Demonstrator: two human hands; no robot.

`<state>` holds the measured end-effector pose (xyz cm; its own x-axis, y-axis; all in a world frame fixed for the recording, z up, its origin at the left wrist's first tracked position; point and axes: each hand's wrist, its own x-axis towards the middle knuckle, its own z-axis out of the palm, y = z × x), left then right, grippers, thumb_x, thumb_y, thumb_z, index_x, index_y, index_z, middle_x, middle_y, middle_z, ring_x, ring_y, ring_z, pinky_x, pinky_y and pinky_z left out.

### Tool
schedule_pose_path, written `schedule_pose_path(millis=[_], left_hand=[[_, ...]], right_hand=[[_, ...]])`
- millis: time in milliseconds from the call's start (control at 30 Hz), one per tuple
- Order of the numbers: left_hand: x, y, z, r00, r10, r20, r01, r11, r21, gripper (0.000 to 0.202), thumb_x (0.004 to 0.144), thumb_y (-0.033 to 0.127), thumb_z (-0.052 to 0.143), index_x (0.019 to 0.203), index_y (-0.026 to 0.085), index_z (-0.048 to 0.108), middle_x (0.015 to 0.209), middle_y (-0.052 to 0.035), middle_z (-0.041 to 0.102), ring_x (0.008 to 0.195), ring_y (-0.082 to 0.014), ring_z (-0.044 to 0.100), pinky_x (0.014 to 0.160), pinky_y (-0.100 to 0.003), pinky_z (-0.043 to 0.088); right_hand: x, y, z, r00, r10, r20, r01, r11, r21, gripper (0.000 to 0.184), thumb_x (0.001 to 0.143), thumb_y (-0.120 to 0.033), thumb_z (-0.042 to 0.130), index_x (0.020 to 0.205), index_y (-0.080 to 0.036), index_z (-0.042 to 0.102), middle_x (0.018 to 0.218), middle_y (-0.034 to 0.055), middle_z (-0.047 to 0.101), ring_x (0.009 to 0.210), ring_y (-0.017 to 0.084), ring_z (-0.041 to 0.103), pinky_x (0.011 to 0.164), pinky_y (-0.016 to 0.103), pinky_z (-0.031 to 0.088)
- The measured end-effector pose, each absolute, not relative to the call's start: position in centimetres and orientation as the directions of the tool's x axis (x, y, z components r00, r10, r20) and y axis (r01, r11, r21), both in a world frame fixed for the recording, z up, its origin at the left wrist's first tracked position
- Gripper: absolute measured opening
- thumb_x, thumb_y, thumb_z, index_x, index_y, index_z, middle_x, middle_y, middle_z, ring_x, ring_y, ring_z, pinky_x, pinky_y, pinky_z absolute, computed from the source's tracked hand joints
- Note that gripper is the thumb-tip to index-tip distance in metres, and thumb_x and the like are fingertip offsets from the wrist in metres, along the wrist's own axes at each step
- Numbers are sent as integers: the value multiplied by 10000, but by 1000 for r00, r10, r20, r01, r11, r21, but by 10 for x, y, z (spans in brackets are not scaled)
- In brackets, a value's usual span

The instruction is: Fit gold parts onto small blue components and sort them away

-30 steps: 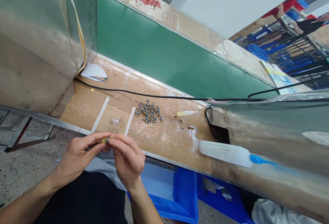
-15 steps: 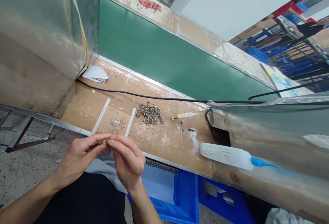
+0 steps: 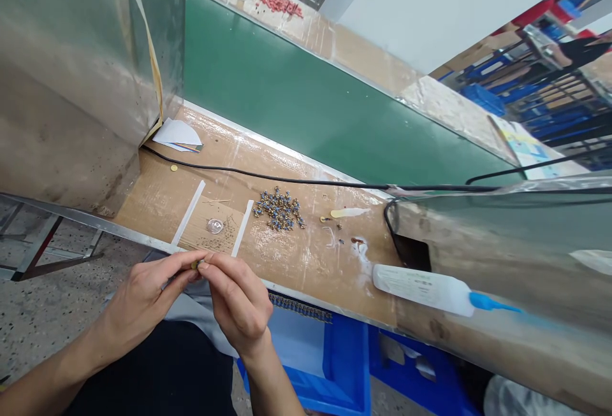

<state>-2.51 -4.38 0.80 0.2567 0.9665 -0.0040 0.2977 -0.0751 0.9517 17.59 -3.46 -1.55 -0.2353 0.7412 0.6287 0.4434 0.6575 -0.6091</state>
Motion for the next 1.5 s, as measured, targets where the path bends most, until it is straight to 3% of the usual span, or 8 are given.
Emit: schedule_pose_path(millis=[200,400,600,933,1067,1333,1500], left_hand=[[-24,-48,14,262,964,45,381,-146,913,335,1192,198,559,1480,303,695,1357,14,857,1221,-166,845,1076,-241,654],[-23,-48,17,250,968,5,454,-122,883,313,1173,178,587,1467,274,632,1286,-5,877,1156,-196,870,969,-256,679],[-23,-47,24,255,966,-51,448,-71,891,201,1164,158,568,1290,291,648,1160,35,875,994,-193,881,822,-257,648],[-18,-48,24,226,971,-76,397,-21,918,200,1097,128,582,1209,269,668,1070,18,868,1000,-211,875,873,-297,659],[-16,-48,26,190,980,-64,393,-16,919,218,1049,94,595,1161,261,681,1098,16,886,996,-207,879,862,-293,660],[-12,-49,24,162,983,-83,362,19,932,207,1043,84,616,1124,250,709,1013,31,873,914,-170,858,581,-214,530],[-10,-50,19,154,985,-78,364,17,931,205,1050,80,626,1121,249,718,992,33,864,881,-155,840,558,-204,498]], right_hand=[[174,-34,-11,-251,707,661,423,694,-583,461,978,78,745,1359,-172,809,1224,129,836,1091,235,843,846,354,751],[177,-36,-8,-259,685,681,428,713,-555,480,963,101,749,1370,-146,807,1225,132,835,1103,235,841,848,353,754],[179,-45,-16,-255,654,712,489,723,-489,521,959,68,784,1425,-166,790,1263,129,842,1088,250,854,858,378,773],[179,-56,-15,-296,616,730,544,737,-401,485,949,47,811,1398,-136,798,1292,129,846,1115,270,864,931,408,791],[184,-60,-19,-323,629,707,576,723,-381,520,974,-15,823,1454,-209,773,1343,97,844,1129,271,869,982,426,785],[185,-60,-21,-345,624,701,583,728,-361,503,981,-15,814,1444,-206,775,1325,91,848,1121,263,869,966,413,788],[179,-56,-19,-330,609,721,541,748,-384,475,920,68,824,1356,-122,812,1294,131,843,1123,274,864,960,404,785]])
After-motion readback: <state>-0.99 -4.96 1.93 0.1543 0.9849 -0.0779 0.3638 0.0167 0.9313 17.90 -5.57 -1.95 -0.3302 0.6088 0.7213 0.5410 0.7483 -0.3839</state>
